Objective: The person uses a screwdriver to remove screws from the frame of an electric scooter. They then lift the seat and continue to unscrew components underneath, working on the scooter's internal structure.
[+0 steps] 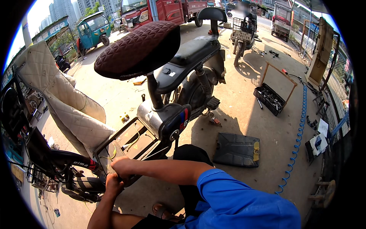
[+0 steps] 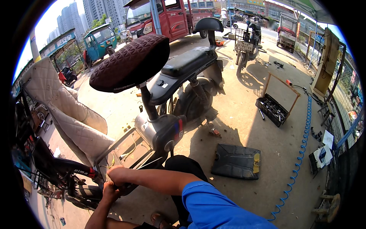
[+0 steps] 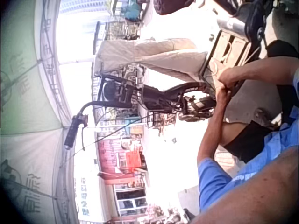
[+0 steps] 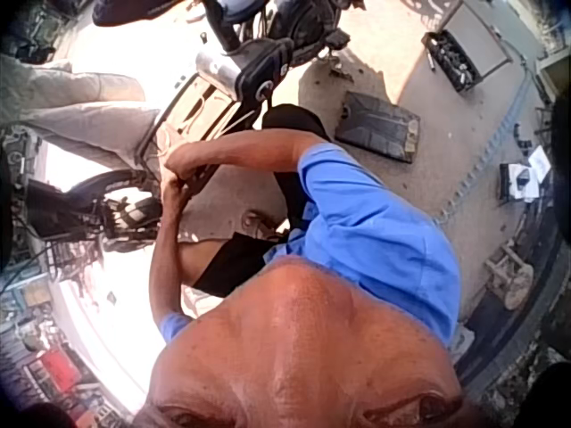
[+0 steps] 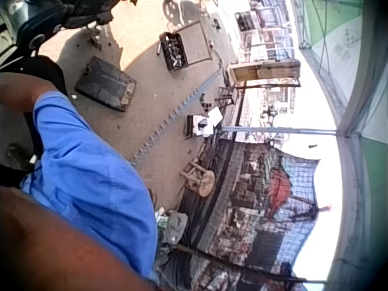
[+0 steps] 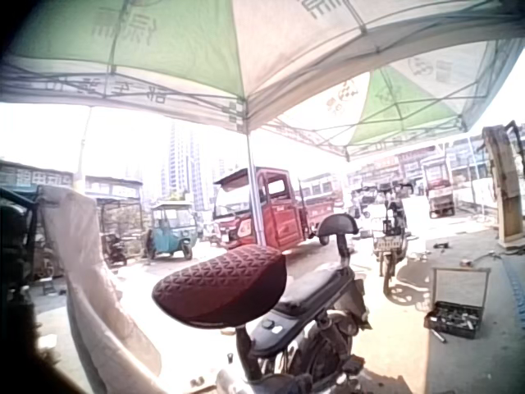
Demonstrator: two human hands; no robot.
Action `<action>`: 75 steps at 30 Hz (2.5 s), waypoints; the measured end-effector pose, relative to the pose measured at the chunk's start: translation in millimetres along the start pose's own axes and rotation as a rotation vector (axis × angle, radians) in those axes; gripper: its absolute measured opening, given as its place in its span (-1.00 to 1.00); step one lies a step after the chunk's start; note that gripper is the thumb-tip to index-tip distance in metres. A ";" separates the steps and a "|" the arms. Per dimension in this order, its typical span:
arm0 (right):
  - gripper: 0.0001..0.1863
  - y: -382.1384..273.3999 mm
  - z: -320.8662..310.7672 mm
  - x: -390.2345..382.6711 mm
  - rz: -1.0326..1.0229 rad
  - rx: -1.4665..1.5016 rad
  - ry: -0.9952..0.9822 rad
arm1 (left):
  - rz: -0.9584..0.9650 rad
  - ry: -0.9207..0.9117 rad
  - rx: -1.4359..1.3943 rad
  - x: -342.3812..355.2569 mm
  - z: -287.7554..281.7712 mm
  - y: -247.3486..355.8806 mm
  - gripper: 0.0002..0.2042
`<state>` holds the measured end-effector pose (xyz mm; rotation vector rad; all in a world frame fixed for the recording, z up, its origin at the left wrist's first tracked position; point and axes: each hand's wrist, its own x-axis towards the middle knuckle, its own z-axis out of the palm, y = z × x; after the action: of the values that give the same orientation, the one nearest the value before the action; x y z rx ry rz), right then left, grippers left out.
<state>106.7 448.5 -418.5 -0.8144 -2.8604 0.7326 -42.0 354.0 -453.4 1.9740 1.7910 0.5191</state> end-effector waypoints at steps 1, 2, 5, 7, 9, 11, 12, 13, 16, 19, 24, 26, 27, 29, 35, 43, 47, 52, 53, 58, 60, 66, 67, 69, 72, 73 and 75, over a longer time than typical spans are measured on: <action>-0.47 0.4 0.2 0.1 0.003 -0.001 -0.006 | 0.014 0.005 0.004 0.3 -0.3 2.6 -0.89; -0.46 0.6 0.5 0.1 0.005 -0.001 -0.013 | 0.028 0.010 0.008 0.2 -1.7 7.4 -0.89; -0.47 1.2 4.4 2.4 0.001 -0.009 0.004 | 0.010 -0.033 0.058 1.1 -3.8 6.3 -0.88; -0.50 4.0 11.3 7.1 0.001 -0.007 0.022 | -0.009 -0.067 0.109 2.0 -4.5 5.8 -0.86; -0.53 8.4 18.5 13.0 0.006 0.005 0.035 | -0.014 -0.085 0.165 3.6 -4.5 7.9 -0.84; -0.56 6.5 14.7 7.5 0.009 0.012 0.042 | 0.024 -0.085 0.260 2.8 -8.6 17.9 -0.78; -0.57 5.9 12.1 4.3 0.011 0.015 0.045 | 0.044 -0.084 0.307 2.7 -9.8 21.1 -0.76; -0.57 2.5 7.3 1.5 0.016 0.014 0.026 | 0.019 -0.074 0.291 1.2 -9.6 18.5 -0.73; -0.58 -1.8 -2.2 -3.8 0.027 0.013 -0.013 | -0.039 -0.060 0.282 -1.5 -8.3 12.2 -0.65; -0.61 -1.0 -3.2 -5.2 0.027 0.013 -0.007 | -0.054 -0.085 0.342 -0.3 -9.9 15.0 -0.61; -0.62 -0.3 -0.4 -5.9 0.025 0.020 0.030 | -0.077 -0.100 0.361 0.9 -12.5 23.7 -0.61; -0.62 0.3 2.6 -3.9 0.019 0.024 0.045 | -0.071 -0.093 0.352 0.0 -12.6 23.3 -0.63; -0.62 1.2 4.5 -2.6 0.017 0.026 0.053 | -0.068 -0.090 0.348 -0.1 -12.3 23.0 -0.64; -0.62 3.9 9.1 0.5 0.026 0.031 0.069 | -0.042 -0.079 0.325 0.7 -10.7 21.0 -0.66; -0.65 1.1 10.9 1.6 0.023 0.034 0.092 | 0.005 -0.024 0.317 -0.7 -7.1 10.2 -0.76; -0.61 4.4 14.3 5.8 0.009 0.029 0.071 | 0.012 -0.015 0.300 -2.1 -9.6 13.1 -0.84; -0.59 9.2 20.2 8.7 0.010 0.038 0.100 | 0.021 -0.029 0.325 0.8 -8.6 13.2 -0.84; -0.56 -0.6 5.5 -2.5 0.011 0.041 0.052 | 0.011 -0.046 0.325 -2.0 -10.5 12.5 -0.86; -0.58 -1.5 3.9 -4.5 0.006 0.036 0.061 | 0.019 -0.045 0.325 -2.1 -10.4 12.5 -0.87; -0.51 4.1 5.8 -3.5 0.045 0.061 0.064 | 0.078 -0.050 0.242 3.4 -7.8 6.6 -0.85; -0.52 0.8 5.0 -2.9 0.042 0.076 0.041 | 0.089 -0.060 0.224 0.6 -11.4 7.4 -0.82; -0.57 9.3 13.2 5.3 0.018 0.068 0.059 | 0.057 -0.084 0.218 1.2 -13.8 9.4 -0.75; -0.58 8.0 10.9 5.2 0.014 0.053 0.038 | 0.047 -0.084 0.241 0.4 -13.2 5.5 -0.75; -0.59 5.8 4.9 5.5 0.008 0.023 -0.003 | 0.028 -0.084 0.288 -1.0 -11.4 -3.7 -0.75; -0.61 11.8 7.8 8.2 0.003 0.042 0.044 | 0.023 -0.054 0.265 0.1 -9.6 -2.8 -0.77; -0.61 11.5 7.2 7.8 0.007 0.057 0.055 | 0.010 -0.056 0.286 0.3 -9.3 -4.1 -0.77; -0.63 11.2 5.7 7.0 0.012 0.088 0.076 | -0.016 -0.060 0.328 1.1 -8.7 -7.7 -0.78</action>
<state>104.9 458.0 -429.2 -0.8299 -2.7375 0.8038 -53.0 356.2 -450.3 2.1581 1.9528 0.1647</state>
